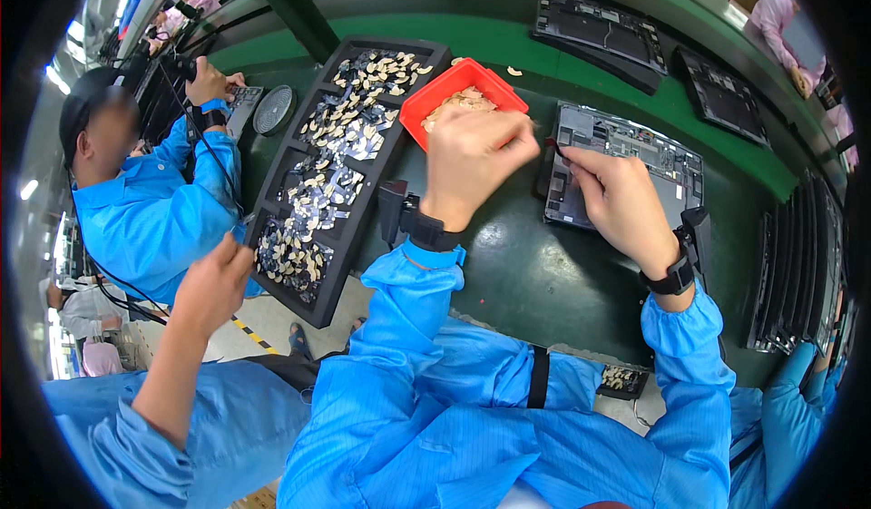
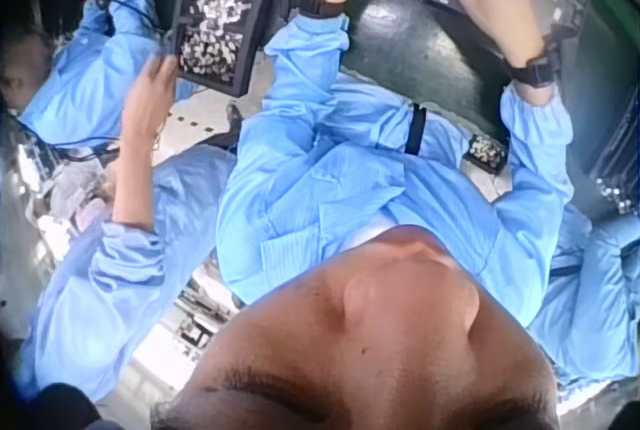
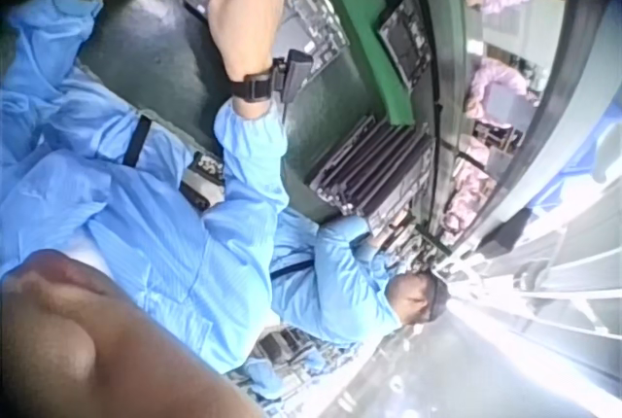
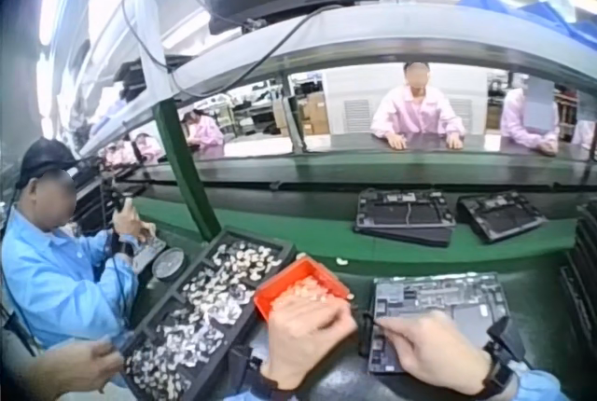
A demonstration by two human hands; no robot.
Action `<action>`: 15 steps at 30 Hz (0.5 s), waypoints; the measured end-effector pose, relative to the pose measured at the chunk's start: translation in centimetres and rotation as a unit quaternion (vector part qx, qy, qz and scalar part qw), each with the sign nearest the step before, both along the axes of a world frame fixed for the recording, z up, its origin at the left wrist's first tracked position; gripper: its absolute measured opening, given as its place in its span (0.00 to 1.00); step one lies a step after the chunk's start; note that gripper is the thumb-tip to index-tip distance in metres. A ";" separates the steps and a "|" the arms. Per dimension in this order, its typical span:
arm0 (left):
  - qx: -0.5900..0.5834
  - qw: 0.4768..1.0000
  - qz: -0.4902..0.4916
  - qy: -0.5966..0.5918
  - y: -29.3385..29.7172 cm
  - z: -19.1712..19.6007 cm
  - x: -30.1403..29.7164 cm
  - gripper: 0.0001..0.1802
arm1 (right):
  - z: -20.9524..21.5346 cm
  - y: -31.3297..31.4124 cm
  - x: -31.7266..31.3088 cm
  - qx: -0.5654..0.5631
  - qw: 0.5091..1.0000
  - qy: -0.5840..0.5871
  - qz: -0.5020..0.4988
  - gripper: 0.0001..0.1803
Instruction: The person assembles internal components into a laptop chassis by hand, taking internal cables and circuit boards from a component tray and placing them into the chassis.
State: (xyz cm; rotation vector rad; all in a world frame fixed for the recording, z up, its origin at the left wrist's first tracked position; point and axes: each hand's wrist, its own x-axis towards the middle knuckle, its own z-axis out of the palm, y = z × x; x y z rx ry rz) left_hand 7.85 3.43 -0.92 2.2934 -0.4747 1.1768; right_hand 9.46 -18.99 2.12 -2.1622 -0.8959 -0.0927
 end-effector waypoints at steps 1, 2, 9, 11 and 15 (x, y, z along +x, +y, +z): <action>-0.035 0.998 0.039 0.036 0.4 0.5 -0.3 0.05 | -0.1 -0.1 0.1 -0.023 0.999 -0.012 -0.024 0.13; -0.121 0.988 0.054 0.078 0.6 0.5 -0.3 0.08 | -0.2 -0.2 0.2 -0.045 0.998 -0.025 -0.048 0.13; -0.124 0.992 0.010 0.034 -2.4 1.6 -1.0 0.12 | -0.7 0.1 -0.1 0.001 0.965 -0.248 -0.082 0.20; -0.215 0.970 -0.103 0.036 -4.9 1.6 -1.6 0.10 | 0.0 -0.3 -1.4 -0.047 0.949 -0.301 -0.080 0.23; -0.287 0.917 -0.163 0.226 -6.8 2.6 -4.2 0.08 | 0.9 -2.7 -3.8 0.118 0.988 -0.076 -0.061 0.15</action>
